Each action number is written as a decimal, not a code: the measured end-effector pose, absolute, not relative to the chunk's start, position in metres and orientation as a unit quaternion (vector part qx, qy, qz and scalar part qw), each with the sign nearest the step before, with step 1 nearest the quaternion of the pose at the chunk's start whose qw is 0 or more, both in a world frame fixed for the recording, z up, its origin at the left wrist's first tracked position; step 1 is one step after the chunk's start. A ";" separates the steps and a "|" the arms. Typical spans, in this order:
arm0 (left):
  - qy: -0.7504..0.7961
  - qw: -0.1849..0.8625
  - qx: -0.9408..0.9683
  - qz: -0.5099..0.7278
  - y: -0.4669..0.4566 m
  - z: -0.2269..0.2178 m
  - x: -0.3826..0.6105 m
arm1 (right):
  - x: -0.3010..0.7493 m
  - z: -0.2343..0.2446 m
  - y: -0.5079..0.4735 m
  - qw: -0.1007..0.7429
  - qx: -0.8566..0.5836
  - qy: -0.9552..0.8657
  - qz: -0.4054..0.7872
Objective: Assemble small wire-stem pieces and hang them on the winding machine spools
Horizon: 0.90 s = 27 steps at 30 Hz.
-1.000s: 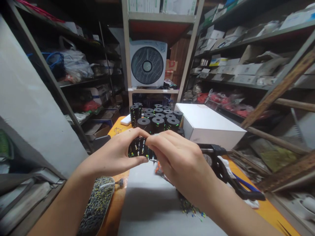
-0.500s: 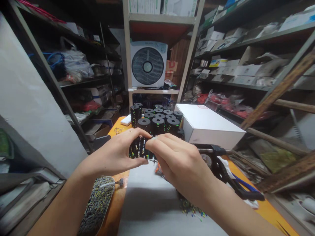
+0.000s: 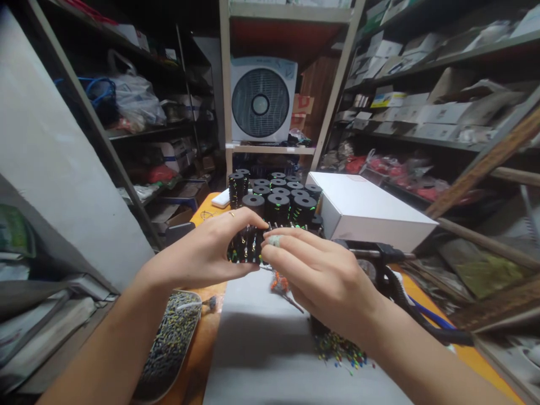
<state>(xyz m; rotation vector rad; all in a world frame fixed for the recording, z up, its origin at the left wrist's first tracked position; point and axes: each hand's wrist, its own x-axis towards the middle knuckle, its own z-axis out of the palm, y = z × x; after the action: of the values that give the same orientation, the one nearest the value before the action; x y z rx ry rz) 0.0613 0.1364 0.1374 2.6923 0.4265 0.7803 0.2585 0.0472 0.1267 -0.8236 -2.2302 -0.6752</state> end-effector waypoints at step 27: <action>0.152 0.130 0.942 0.270 0.137 0.136 0.061 | 0.253 0.101 0.037 0.415 -0.383 -0.777 -0.278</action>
<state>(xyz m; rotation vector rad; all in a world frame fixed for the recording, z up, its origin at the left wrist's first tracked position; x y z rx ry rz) 0.0607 0.1368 0.1364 2.7363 0.4426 0.7840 0.2525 0.0369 0.1008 -0.9626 -1.9509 -0.6993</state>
